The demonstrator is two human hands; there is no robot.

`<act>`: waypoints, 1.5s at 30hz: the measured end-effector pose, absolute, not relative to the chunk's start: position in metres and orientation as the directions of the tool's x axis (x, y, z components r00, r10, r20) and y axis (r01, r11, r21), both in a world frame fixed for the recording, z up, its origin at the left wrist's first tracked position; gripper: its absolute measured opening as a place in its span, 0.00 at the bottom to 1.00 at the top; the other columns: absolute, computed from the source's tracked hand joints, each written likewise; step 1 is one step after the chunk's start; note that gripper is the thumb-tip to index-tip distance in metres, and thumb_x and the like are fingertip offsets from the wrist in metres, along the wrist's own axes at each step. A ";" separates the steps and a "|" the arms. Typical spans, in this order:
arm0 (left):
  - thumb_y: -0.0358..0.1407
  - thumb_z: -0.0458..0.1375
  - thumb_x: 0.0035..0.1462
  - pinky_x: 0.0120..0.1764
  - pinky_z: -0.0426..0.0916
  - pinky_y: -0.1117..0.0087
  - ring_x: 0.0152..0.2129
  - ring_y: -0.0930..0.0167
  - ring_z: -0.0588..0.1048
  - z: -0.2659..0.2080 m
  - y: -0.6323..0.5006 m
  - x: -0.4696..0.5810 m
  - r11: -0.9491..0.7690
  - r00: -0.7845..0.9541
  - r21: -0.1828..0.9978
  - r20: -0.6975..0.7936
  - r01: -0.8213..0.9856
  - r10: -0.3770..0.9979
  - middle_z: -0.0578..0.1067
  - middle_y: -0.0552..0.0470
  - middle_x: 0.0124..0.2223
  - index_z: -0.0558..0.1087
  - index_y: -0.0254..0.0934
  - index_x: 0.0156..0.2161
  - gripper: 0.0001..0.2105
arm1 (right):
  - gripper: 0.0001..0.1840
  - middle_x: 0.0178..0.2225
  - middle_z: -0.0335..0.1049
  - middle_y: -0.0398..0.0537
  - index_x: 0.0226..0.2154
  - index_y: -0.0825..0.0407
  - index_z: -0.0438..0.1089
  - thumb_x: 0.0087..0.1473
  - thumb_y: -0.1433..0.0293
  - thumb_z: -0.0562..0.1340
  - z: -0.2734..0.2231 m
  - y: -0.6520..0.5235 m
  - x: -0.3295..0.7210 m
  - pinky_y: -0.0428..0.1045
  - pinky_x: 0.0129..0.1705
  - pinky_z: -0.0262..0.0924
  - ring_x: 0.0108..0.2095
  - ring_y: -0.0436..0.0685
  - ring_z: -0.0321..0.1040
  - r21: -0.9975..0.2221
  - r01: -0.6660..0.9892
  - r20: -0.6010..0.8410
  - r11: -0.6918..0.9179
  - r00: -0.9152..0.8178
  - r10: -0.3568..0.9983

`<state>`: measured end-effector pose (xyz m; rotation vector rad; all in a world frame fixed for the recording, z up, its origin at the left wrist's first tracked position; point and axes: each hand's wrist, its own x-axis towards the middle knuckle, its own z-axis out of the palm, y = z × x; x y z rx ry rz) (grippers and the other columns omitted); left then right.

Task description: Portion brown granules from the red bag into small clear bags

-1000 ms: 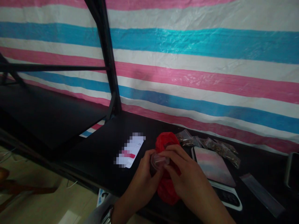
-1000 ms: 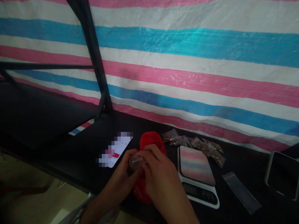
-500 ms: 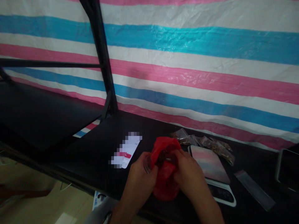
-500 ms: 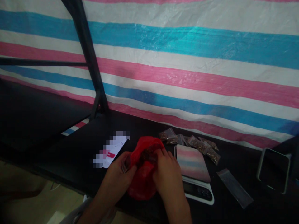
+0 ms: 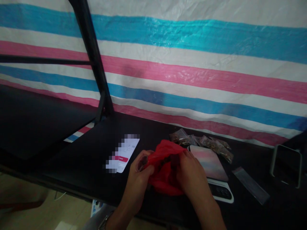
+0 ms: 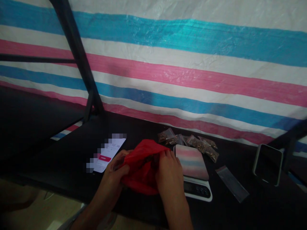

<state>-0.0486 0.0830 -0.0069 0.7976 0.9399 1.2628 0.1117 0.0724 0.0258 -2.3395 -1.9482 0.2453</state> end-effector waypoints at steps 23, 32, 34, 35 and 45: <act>0.29 0.63 0.30 0.27 0.63 0.75 0.24 0.74 0.65 -0.004 0.091 -0.045 0.147 -0.022 0.787 -0.200 -0.599 0.979 0.70 0.61 0.27 0.71 0.39 0.30 0.15 | 0.28 0.55 0.78 0.56 0.52 0.52 0.74 0.55 0.88 0.55 0.029 0.069 0.112 0.54 0.53 0.61 0.56 0.64 0.72 -0.325 0.945 -0.057 0.028 -0.049 0.997; 0.29 0.61 0.43 0.43 0.72 0.66 0.36 0.66 0.76 -0.017 0.085 -0.061 -0.181 0.051 0.976 0.188 -0.119 0.981 0.75 0.55 0.38 0.71 0.42 0.37 0.13 | 0.19 0.45 0.83 0.49 0.44 0.50 0.78 0.53 0.82 0.62 0.019 0.063 0.119 0.49 0.47 0.66 0.46 0.60 0.79 -0.708 0.700 0.008 0.096 -0.128 0.992; 0.28 0.60 0.43 0.41 0.72 0.67 0.34 0.67 0.75 -0.019 0.085 -0.064 -0.199 0.057 0.976 0.204 -0.085 0.977 0.73 0.56 0.36 0.70 0.43 0.37 0.13 | 0.19 0.44 0.84 0.49 0.46 0.49 0.79 0.53 0.80 0.65 0.017 0.062 0.120 0.49 0.47 0.69 0.46 0.60 0.80 -0.784 0.611 0.018 0.109 -0.153 0.988; 0.28 0.59 0.42 0.40 0.72 0.67 0.34 0.67 0.74 -0.020 0.084 -0.065 -0.195 0.059 0.978 0.199 -0.073 0.978 0.72 0.56 0.36 0.69 0.43 0.37 0.14 | 0.20 0.44 0.84 0.49 0.47 0.49 0.79 0.53 0.80 0.65 0.016 0.063 0.119 0.50 0.48 0.70 0.46 0.60 0.80 -0.822 0.557 0.028 0.120 -0.171 0.985; 0.38 0.64 0.60 0.35 0.68 0.70 0.32 0.69 0.71 -0.025 0.080 -0.073 -0.258 -0.043 0.965 0.260 0.049 0.965 0.70 0.56 0.36 0.66 0.44 0.39 0.10 | 0.20 0.43 0.81 0.44 0.48 0.48 0.77 0.54 0.79 0.65 0.023 0.065 0.114 0.49 0.45 0.70 0.41 0.55 0.77 -0.978 0.184 0.045 0.094 -0.254 0.966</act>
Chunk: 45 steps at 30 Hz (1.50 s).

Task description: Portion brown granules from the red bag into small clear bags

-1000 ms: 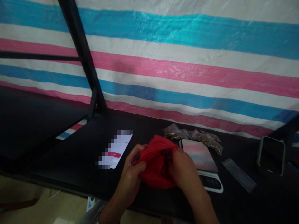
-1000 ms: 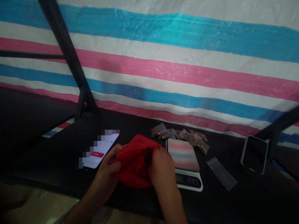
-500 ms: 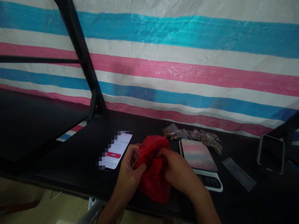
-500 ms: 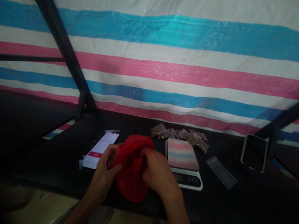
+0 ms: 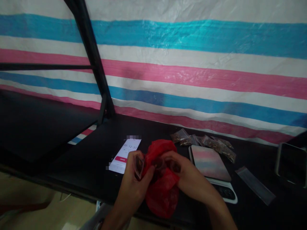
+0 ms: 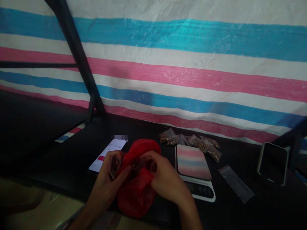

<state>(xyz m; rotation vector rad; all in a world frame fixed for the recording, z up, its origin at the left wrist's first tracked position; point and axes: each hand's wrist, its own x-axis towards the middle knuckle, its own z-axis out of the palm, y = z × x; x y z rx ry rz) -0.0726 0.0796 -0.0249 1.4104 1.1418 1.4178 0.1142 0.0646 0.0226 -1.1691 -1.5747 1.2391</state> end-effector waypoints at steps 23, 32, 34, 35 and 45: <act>0.38 0.61 0.68 0.55 0.72 0.58 0.51 0.61 0.75 -0.023 0.071 -0.076 -0.242 0.342 0.968 0.206 0.064 0.917 0.72 0.44 0.55 0.65 0.43 0.59 0.17 | 0.25 0.54 0.75 0.43 0.49 0.41 0.79 0.57 0.83 0.60 0.052 0.054 0.088 0.56 0.59 0.65 0.53 0.58 0.73 -0.739 0.615 0.197 0.275 -0.194 0.961; 0.35 0.63 0.66 0.61 0.67 0.54 0.56 0.59 0.73 -0.039 0.085 -0.077 -0.343 0.281 0.931 0.299 0.124 0.912 0.75 0.47 0.57 0.72 0.47 0.60 0.18 | 0.25 0.56 0.76 0.47 0.48 0.45 0.78 0.62 0.85 0.55 0.045 0.059 0.091 0.59 0.61 0.66 0.56 0.59 0.73 -0.595 0.696 0.296 0.402 -0.276 0.915; 0.35 0.62 0.66 0.62 0.66 0.54 0.58 0.59 0.73 -0.041 0.087 -0.077 -0.334 0.281 0.933 0.287 0.134 0.916 0.76 0.47 0.59 0.72 0.48 0.62 0.20 | 0.25 0.56 0.76 0.47 0.48 0.45 0.77 0.62 0.86 0.54 0.044 0.058 0.090 0.58 0.60 0.67 0.56 0.59 0.73 -0.603 0.693 0.291 0.395 -0.270 0.918; 0.35 0.62 0.66 0.63 0.66 0.53 0.59 0.58 0.72 -0.043 0.087 -0.078 -0.324 0.276 0.937 0.279 0.131 0.920 0.75 0.46 0.60 0.71 0.48 0.63 0.22 | 0.25 0.56 0.76 0.47 0.48 0.46 0.77 0.62 0.86 0.54 0.044 0.058 0.089 0.58 0.59 0.67 0.55 0.59 0.74 -0.601 0.699 0.289 0.389 -0.264 0.920; 0.44 0.59 0.68 0.63 0.68 0.57 0.60 0.61 0.74 -0.034 0.081 -0.078 -0.250 0.161 0.963 0.233 0.102 0.959 0.74 0.43 0.63 0.66 0.44 0.66 0.24 | 0.19 0.54 0.76 0.41 0.48 0.40 0.77 0.61 0.79 0.64 0.054 0.056 0.107 0.52 0.61 0.65 0.55 0.55 0.73 -0.776 0.537 0.331 0.330 -0.099 0.938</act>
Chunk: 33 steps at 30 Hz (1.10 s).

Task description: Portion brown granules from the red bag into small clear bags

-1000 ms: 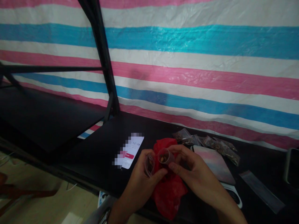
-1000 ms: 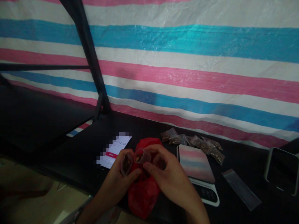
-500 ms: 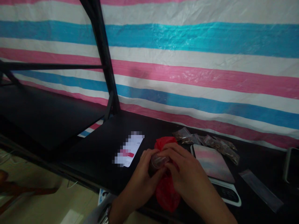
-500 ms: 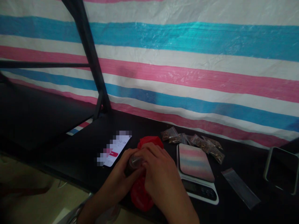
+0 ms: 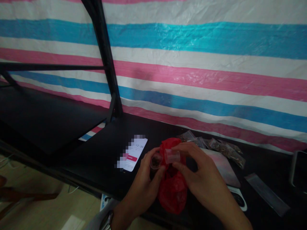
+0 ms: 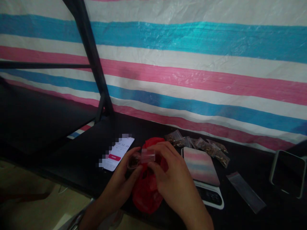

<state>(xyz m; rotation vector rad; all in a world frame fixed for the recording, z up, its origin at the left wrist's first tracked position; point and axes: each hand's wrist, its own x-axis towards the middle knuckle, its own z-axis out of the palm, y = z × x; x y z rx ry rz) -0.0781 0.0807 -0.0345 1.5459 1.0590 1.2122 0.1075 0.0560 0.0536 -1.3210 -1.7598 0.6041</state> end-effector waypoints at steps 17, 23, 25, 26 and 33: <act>0.39 0.61 0.41 0.36 0.74 0.61 0.33 0.60 0.80 -0.017 0.064 -0.073 0.192 -0.033 0.974 -0.190 0.122 0.981 0.81 0.48 0.39 0.71 0.40 0.50 0.26 | 0.19 0.49 0.82 0.45 0.44 0.46 0.79 0.51 0.78 0.66 0.043 0.044 0.119 0.49 0.48 0.66 0.49 0.59 0.77 -0.776 0.627 -0.270 -0.063 -0.241 0.932; 0.42 0.63 0.41 0.31 0.72 0.68 0.27 0.67 0.77 0.000 0.068 -0.070 0.085 -0.176 0.996 -0.085 -0.008 0.981 0.78 0.55 0.32 0.71 0.39 0.47 0.24 | 0.20 0.47 0.81 0.41 0.45 0.45 0.79 0.50 0.79 0.66 0.051 0.043 0.122 0.47 0.47 0.64 0.47 0.55 0.76 -0.779 0.625 -0.269 -0.054 -0.255 0.929; 0.43 0.64 0.43 0.31 0.71 0.69 0.26 0.69 0.75 0.000 0.070 -0.071 0.041 -0.222 0.999 -0.042 -0.012 0.974 0.76 0.57 0.30 0.71 0.40 0.46 0.23 | 0.19 0.44 0.81 0.40 0.45 0.44 0.79 0.52 0.76 0.67 0.053 0.041 0.122 0.46 0.41 0.63 0.43 0.55 0.76 -0.749 0.654 -0.357 -0.103 -0.269 0.894; 0.43 0.64 0.44 0.30 0.70 0.70 0.26 0.69 0.74 0.000 0.071 -0.071 0.024 -0.245 1.000 -0.026 -0.010 0.969 0.75 0.57 0.30 0.71 0.40 0.46 0.22 | 0.18 0.42 0.81 0.40 0.45 0.44 0.80 0.52 0.75 0.68 0.053 0.039 0.123 0.46 0.39 0.62 0.40 0.54 0.76 -0.727 0.676 -0.391 -0.123 -0.259 0.883; 0.44 0.66 0.45 0.30 0.69 0.70 0.26 0.70 0.73 -0.005 0.075 -0.073 -0.024 -0.300 0.999 0.031 0.026 0.953 0.72 0.57 0.31 0.71 0.39 0.49 0.25 | 0.16 0.36 0.78 0.41 0.42 0.44 0.80 0.53 0.77 0.67 0.046 0.037 0.134 0.47 0.33 0.59 0.34 0.54 0.73 -0.713 0.697 -0.271 -0.078 -0.171 0.947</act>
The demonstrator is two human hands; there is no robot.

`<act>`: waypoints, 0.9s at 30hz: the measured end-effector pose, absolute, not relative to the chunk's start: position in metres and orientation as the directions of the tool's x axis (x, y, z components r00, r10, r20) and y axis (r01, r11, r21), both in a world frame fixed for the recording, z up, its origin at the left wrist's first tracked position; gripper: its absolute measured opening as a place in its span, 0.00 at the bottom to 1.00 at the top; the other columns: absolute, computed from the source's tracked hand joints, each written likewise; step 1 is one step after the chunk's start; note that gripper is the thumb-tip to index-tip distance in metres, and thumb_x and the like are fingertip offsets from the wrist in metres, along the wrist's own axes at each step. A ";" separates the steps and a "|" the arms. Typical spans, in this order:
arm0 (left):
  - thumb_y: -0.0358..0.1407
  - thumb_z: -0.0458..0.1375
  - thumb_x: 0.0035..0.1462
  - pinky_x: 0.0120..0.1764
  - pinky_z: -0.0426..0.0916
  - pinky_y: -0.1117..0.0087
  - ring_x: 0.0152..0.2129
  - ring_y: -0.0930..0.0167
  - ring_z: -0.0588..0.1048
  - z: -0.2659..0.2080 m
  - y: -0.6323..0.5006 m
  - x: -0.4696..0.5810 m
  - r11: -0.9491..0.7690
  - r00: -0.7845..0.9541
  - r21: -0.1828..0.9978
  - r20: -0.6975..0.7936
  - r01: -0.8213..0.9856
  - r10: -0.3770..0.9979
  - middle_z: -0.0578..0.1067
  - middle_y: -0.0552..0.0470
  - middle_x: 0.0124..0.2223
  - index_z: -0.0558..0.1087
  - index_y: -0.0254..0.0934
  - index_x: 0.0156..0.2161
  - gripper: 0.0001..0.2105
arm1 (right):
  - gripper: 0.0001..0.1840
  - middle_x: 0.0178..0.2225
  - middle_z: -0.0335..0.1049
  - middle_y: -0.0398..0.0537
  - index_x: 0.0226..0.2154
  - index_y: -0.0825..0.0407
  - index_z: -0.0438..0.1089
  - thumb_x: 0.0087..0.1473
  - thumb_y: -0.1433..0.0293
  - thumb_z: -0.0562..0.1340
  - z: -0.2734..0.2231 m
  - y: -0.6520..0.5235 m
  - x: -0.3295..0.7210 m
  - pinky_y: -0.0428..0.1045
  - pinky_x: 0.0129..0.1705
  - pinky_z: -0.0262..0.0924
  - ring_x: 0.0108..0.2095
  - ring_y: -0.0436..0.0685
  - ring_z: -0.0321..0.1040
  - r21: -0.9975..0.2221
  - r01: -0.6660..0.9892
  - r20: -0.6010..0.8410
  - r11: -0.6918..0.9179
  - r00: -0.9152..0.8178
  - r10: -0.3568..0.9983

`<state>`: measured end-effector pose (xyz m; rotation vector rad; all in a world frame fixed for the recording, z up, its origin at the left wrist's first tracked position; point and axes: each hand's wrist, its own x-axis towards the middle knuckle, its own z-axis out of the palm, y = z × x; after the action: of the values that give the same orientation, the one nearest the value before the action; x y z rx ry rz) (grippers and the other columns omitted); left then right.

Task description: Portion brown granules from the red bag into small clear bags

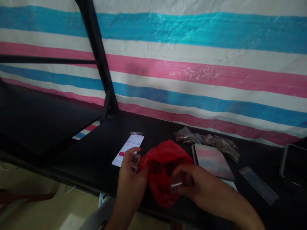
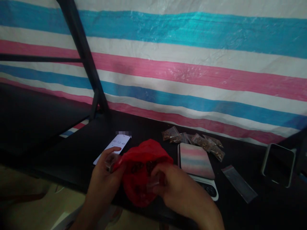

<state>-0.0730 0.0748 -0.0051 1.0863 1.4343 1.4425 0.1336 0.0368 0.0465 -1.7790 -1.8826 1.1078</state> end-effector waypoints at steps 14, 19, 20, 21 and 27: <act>0.39 0.65 0.45 0.27 0.68 0.71 0.25 0.69 0.74 -0.015 0.070 -0.078 0.056 -0.121 0.998 -0.054 0.017 0.991 0.71 0.59 0.32 0.66 0.41 0.57 0.32 | 0.22 0.47 0.81 0.44 0.42 0.45 0.81 0.48 0.82 0.63 0.041 0.041 0.117 0.49 0.45 0.67 0.45 0.57 0.78 -0.753 0.658 -0.236 0.018 -0.296 0.925; 0.41 0.66 0.46 0.28 0.70 0.69 0.25 0.69 0.73 -0.009 0.067 -0.075 0.008 -0.174 0.999 0.001 0.050 0.985 0.72 0.59 0.32 0.66 0.41 0.56 0.31 | 0.21 0.41 0.82 0.44 0.39 0.46 0.80 0.47 0.82 0.62 0.039 0.043 0.120 0.49 0.41 0.65 0.42 0.58 0.78 -0.716 0.698 -0.203 0.009 -0.220 0.954; 0.41 0.67 0.47 0.30 0.72 0.68 0.26 0.68 0.75 -0.011 0.066 -0.074 0.014 -0.154 0.997 -0.003 0.074 0.988 0.73 0.58 0.33 0.66 0.41 0.57 0.31 | 0.21 0.43 0.82 0.44 0.41 0.46 0.80 0.48 0.82 0.62 0.038 0.045 0.119 0.49 0.43 0.65 0.44 0.58 0.78 -0.738 0.674 -0.166 0.027 -0.219 0.961; 0.41 0.67 0.47 0.32 0.73 0.67 0.27 0.67 0.76 -0.014 0.064 -0.073 0.022 -0.126 0.995 -0.009 0.098 0.992 0.74 0.57 0.34 0.65 0.41 0.59 0.32 | 0.22 0.45 0.82 0.45 0.43 0.46 0.79 0.50 0.82 0.62 0.037 0.048 0.117 0.50 0.45 0.65 0.46 0.58 0.78 -0.756 0.653 -0.122 0.046 -0.209 0.970; 0.35 0.62 0.48 0.36 0.74 0.65 0.31 0.66 0.78 -0.029 0.062 -0.074 -0.001 -0.030 0.994 0.005 0.105 1.000 0.76 0.55 0.37 0.66 0.43 0.62 0.33 | 0.25 0.53 0.78 0.55 0.50 0.52 0.76 0.51 0.84 0.62 0.034 0.059 0.101 0.54 0.50 0.64 0.51 0.63 0.76 -0.631 0.774 -0.078 0.060 -0.140 0.987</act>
<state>-0.0736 0.0623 -0.0290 1.2743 1.3073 1.1821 0.1009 0.0587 0.0341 -1.7599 -1.9716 0.7792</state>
